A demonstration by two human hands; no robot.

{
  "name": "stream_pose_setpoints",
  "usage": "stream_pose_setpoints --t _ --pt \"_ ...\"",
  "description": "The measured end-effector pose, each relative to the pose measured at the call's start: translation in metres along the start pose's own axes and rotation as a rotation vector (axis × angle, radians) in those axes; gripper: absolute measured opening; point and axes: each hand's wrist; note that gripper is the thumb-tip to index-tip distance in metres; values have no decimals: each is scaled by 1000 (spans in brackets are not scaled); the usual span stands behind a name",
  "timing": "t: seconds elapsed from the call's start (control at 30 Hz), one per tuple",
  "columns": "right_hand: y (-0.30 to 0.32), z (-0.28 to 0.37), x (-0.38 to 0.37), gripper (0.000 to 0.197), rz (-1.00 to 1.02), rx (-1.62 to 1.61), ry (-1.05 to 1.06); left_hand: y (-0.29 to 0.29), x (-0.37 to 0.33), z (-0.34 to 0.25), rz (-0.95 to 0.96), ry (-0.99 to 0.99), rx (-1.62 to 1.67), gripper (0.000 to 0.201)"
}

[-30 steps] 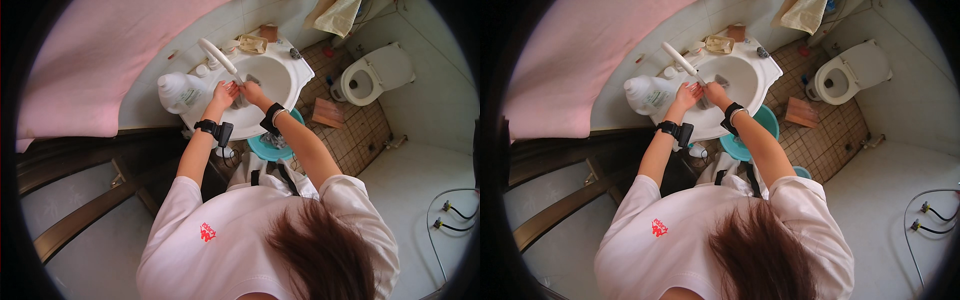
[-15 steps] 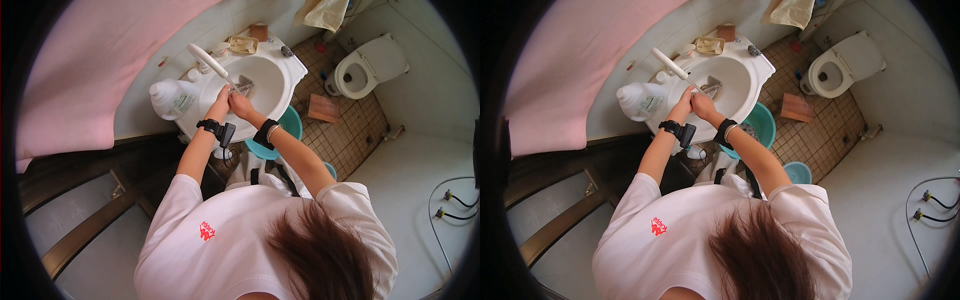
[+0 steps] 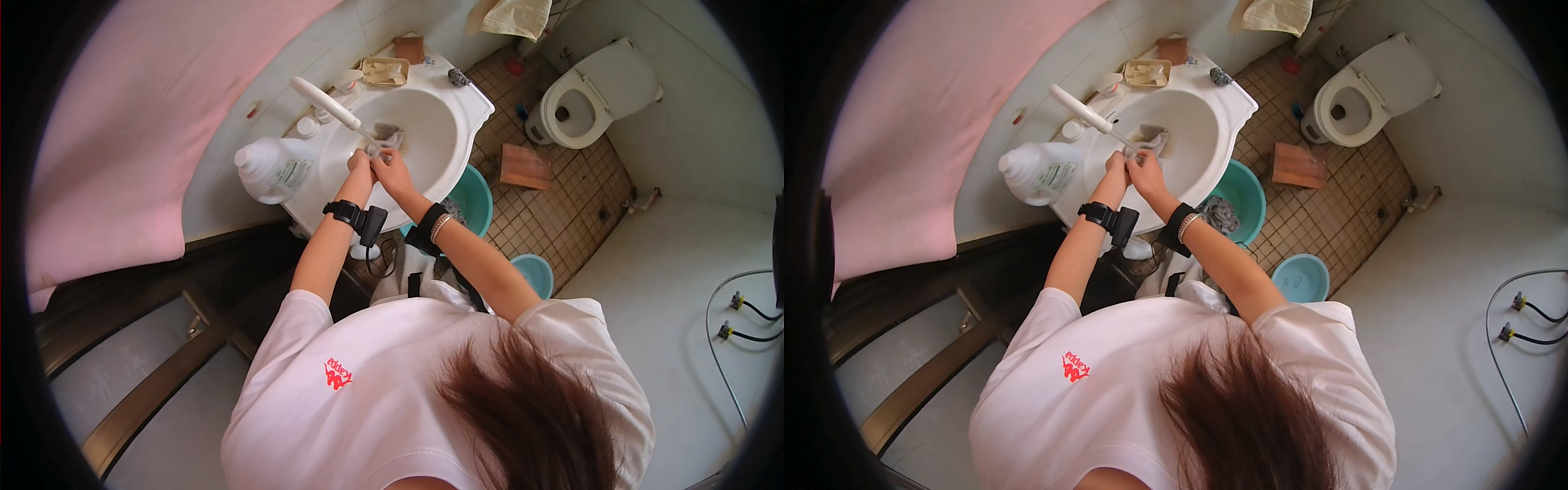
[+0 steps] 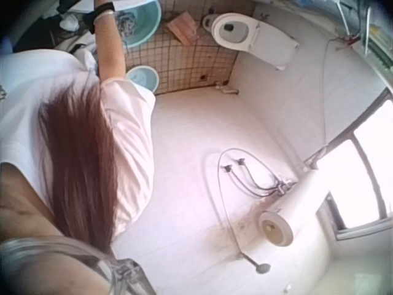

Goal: The person washes a rag in a sink, wrings it out, and then moves to a living area to spray a plant with a bottle and handle a pot containing debris.

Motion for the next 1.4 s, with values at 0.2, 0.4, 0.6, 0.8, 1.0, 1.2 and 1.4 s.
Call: stream_pose_setpoints --t 0.2,0.4,0.6,0.8,1.0,1.2,1.4 --pt "-2 -4 -10 45 -200 -219 -288 -6 24 -14 99 57 139 34" --pt "7 -7 -27 48 46 -626 -483 6 31 -24 303 125 42 33" --pt "10 -16 -49 23 267 -826 -452 34 3 -18 237 -21 -86 31" --pt "-4 -3 -44 21 103 -560 -449 66 12 -11 120 64 -284 46" --pt "-9 -25 -47 36 40 -153 -358 42 3 -5 411 281 -155 62" --pt "-17 -11 -19 41 48 54 -277 51 -39 5 451 272 -80 41" --pt "-7 -8 -13 46 -43 184 -308 23 -20 23 59 45 -129 36"
Point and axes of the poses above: each hand's wrist, its own x-axis away from the middle knuckle, its own y-axis out of the back of the hand, z = x × y, and after that the axes turned 9 degrees about z, right-handed
